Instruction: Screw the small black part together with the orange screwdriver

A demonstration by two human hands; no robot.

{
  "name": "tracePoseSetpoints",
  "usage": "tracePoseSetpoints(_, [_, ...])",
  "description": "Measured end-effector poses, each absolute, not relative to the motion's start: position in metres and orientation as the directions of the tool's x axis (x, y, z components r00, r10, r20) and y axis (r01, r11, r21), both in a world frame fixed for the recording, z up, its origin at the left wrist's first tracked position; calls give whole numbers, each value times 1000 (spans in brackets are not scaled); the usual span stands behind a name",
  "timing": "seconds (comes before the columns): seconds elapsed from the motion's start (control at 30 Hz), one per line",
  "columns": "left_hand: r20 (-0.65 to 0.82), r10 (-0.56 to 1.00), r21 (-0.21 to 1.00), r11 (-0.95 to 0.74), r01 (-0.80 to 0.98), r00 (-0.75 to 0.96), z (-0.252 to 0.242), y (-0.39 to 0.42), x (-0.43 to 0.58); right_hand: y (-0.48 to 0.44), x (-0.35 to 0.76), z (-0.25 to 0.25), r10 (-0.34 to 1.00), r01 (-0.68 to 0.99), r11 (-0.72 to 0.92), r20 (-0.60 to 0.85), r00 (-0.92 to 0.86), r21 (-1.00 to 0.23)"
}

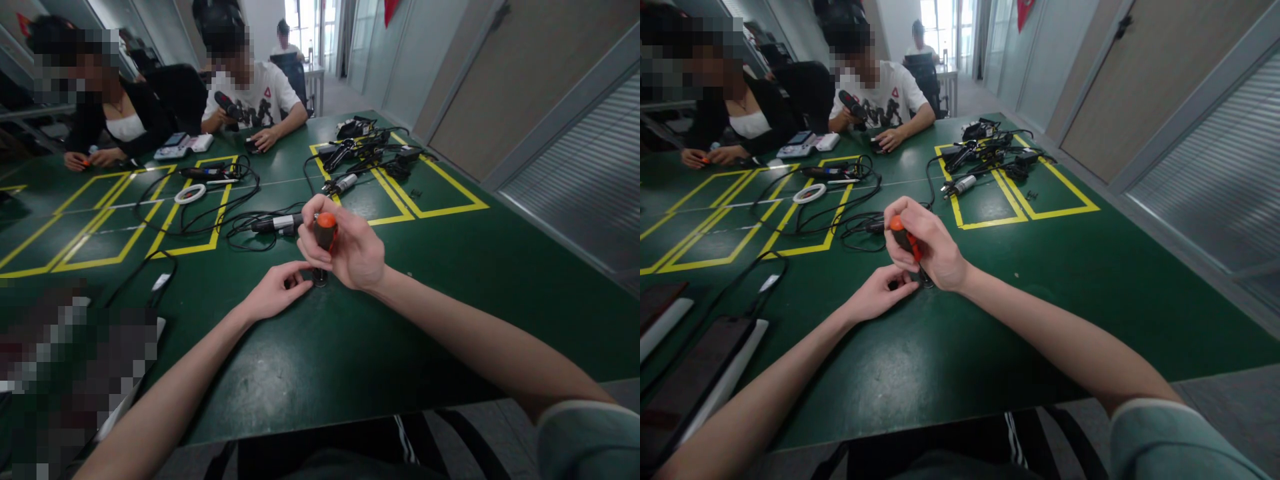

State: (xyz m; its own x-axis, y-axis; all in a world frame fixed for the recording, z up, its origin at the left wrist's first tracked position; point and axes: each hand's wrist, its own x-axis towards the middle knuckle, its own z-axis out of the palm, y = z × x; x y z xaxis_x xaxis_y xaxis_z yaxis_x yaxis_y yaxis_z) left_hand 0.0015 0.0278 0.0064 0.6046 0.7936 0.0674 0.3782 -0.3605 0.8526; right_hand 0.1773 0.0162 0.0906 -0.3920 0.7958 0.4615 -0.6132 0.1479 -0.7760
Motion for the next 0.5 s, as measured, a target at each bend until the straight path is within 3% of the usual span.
tracePoseSetpoints(0.3, [84,795,849,-373,374,601,4,28,1,17,176,92,854,-526,130,364,-372,-841])
tracePoseSetpoints(0.5, [65,795,842,-368,395,603,6,27,1,20,177,92,857,-522,169,386,-342,-836])
